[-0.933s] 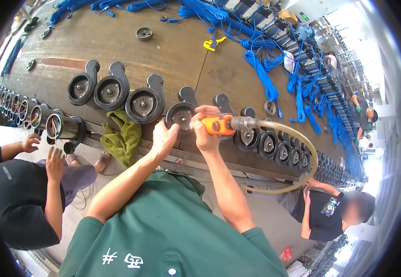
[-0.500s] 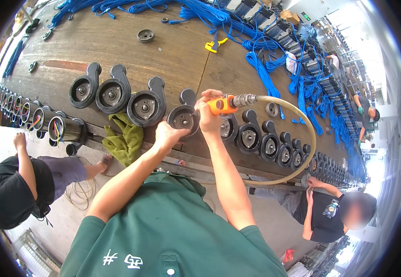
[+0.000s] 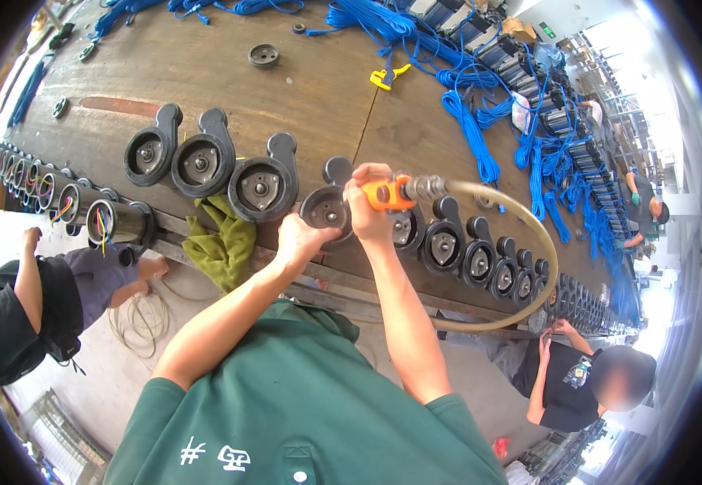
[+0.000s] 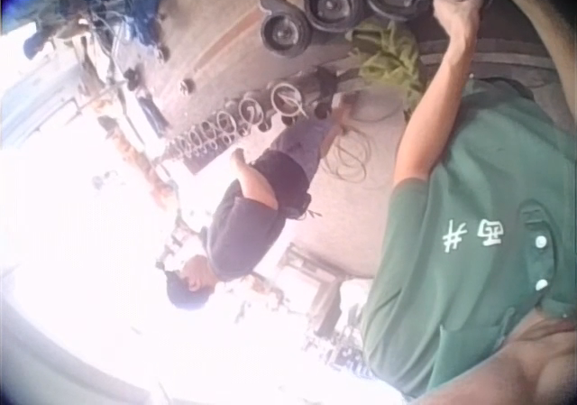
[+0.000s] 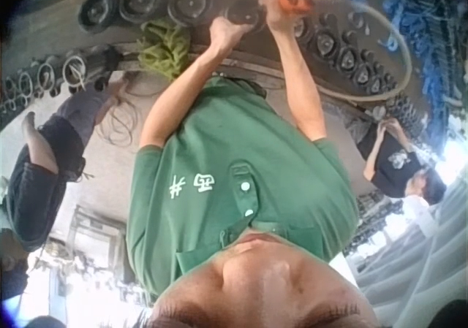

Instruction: The person assembles pump components on a factory line using a pneumatic screwdriver. They place metal plates onto pump housings, wipe parts with a cloth, and secure bolts into the assembly.

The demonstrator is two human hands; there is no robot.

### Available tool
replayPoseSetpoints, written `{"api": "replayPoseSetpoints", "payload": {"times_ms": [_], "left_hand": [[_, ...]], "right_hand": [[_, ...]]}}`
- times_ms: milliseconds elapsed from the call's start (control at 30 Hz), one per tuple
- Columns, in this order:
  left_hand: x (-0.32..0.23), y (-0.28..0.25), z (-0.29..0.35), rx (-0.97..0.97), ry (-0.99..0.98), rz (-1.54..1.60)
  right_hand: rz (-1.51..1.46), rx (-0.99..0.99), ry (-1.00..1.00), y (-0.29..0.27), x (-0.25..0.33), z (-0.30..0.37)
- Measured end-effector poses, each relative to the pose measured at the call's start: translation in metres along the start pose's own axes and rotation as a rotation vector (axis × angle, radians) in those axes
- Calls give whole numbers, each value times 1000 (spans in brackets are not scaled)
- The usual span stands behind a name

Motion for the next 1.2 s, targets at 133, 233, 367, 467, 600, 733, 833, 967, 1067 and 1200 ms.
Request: {"api": "replayPoseSetpoints", "payload": {"times_ms": [133, 233, 367, 467, 600, 733, 833, 967, 1067, 1200], "left_hand": [[4, 7, -3, 36, -73, 116], [18, 7, -13, 22, -28, 92], [20, -3, 14, 132, -212, 149], [15, -27, 56, -30, -216, -97], [-94, 31, 75, 186, 786, -489], [-108, 104, 44, 319, 940, -844], [-99, 132, 37, 339, 995, -1061], [-92, 138, 47, 370, 1037, -1215], [-105, 140, 43, 442, 1105, -1062], [-104, 141, 21, 434, 907, -1095]], "right_hand": [[43, -11, 70, 4, -7, -5], [39, -31, 5, -1, -8, -8], [59, -57, -93, -11, 19, -4], [6, -182, -155, -44, 73, 13], [17, -326, -122, -104, 86, 36], [55, -392, -143, -137, 80, 56], [109, -398, -160, -151, 71, 68], [101, -451, -147, -169, 64, 77], [39, -485, -112, -174, 63, 76], [-4, -482, -102, -175, 67, 66]]}}
Point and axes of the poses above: each hand's wrist, its own z-axis away from the middle knuckle, its own y-axis out of the palm, x = y × z, the point moved 7 cm from there along -z, towards the middle knuckle, and after that the axes turned 10 degrees about z, right-handed, at the moved point
